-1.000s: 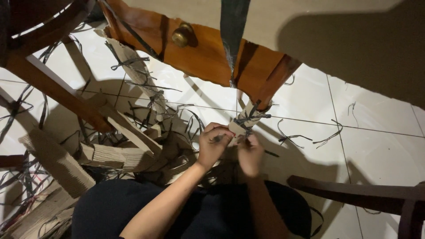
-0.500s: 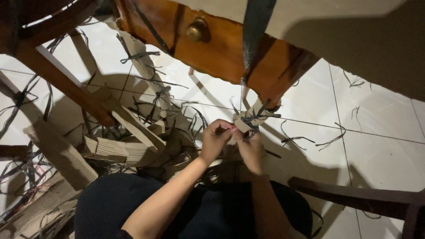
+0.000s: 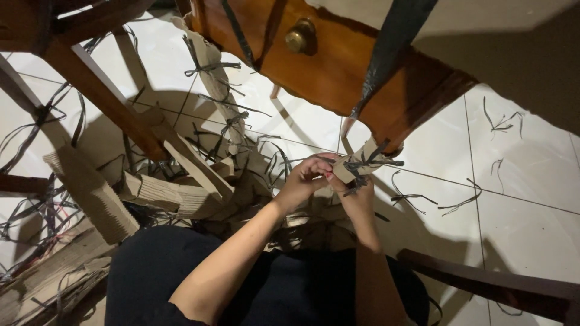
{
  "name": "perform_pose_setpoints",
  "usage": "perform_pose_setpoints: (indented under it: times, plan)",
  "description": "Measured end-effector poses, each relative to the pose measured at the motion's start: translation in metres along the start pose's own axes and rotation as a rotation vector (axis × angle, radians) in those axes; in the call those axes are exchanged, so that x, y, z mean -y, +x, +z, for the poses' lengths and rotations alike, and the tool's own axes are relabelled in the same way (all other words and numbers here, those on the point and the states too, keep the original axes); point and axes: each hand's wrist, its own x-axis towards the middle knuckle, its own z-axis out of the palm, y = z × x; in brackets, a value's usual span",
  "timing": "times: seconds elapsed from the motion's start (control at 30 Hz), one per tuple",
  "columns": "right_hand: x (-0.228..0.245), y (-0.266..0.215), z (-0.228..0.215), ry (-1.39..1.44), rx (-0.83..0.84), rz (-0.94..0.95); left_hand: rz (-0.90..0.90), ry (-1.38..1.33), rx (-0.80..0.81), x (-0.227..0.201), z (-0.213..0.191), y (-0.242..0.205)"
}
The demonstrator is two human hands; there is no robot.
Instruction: The person ties strips of thin black material around cardboard protectors on the legs of a wooden chair.
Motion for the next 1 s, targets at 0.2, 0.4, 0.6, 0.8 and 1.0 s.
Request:
perform_pose_setpoints:
  times: [0.2, 0.4, 0.6, 0.8, 1.0]
  plan:
    - [0.006, -0.002, 0.0, 0.04, 0.067, -0.063, 0.011, -0.185, -0.07, 0.019, 0.004, -0.006]
    - [0.041, -0.021, 0.012, 0.012, -0.007, -0.007, -0.087, -0.006, -0.263, 0.0, 0.012, -0.019]
    - [-0.041, -0.037, -0.01, -0.368, -0.184, -0.048, 0.547, 0.532, -0.07, 0.007, 0.006, -0.026]
    - [-0.004, -0.064, -0.034, -0.636, 0.141, -0.052, 0.424, 0.518, 0.101, 0.001, 0.013, -0.033]
    - [0.05, -0.067, -0.022, -0.815, 0.235, -0.363, 0.264, 0.645, 0.067, -0.012, 0.01, -0.025]
